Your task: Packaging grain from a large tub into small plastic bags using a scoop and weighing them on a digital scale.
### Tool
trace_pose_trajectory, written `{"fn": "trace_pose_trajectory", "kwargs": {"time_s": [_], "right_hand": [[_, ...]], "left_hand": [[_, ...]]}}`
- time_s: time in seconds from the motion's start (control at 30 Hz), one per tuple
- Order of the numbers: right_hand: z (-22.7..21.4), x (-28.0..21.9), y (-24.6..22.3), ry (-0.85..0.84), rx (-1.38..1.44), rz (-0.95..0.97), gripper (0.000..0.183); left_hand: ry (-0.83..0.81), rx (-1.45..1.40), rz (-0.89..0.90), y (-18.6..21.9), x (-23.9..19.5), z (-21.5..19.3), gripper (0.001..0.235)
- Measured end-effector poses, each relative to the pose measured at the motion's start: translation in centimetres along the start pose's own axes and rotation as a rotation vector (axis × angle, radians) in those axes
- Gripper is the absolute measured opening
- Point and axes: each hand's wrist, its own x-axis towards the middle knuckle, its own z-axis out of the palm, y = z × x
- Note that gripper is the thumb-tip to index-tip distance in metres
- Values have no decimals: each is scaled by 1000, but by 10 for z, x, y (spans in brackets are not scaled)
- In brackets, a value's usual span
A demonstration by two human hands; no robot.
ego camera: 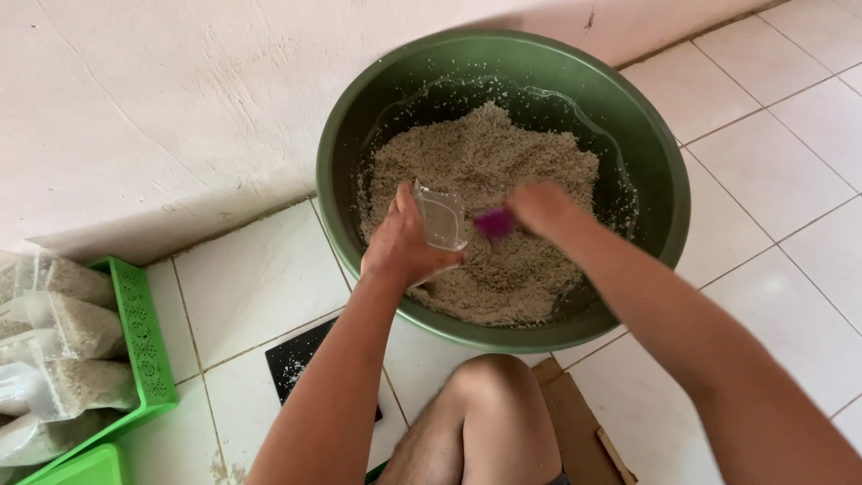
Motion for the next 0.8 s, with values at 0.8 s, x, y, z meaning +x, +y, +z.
{"fn": "trace_pose_trajectory", "kwargs": {"time_s": [0.8], "right_hand": [[-114, -109, -8, 200, 522, 148, 22]], "left_hand": [[-22, -46, 5, 4, -9, -7, 145]]}}
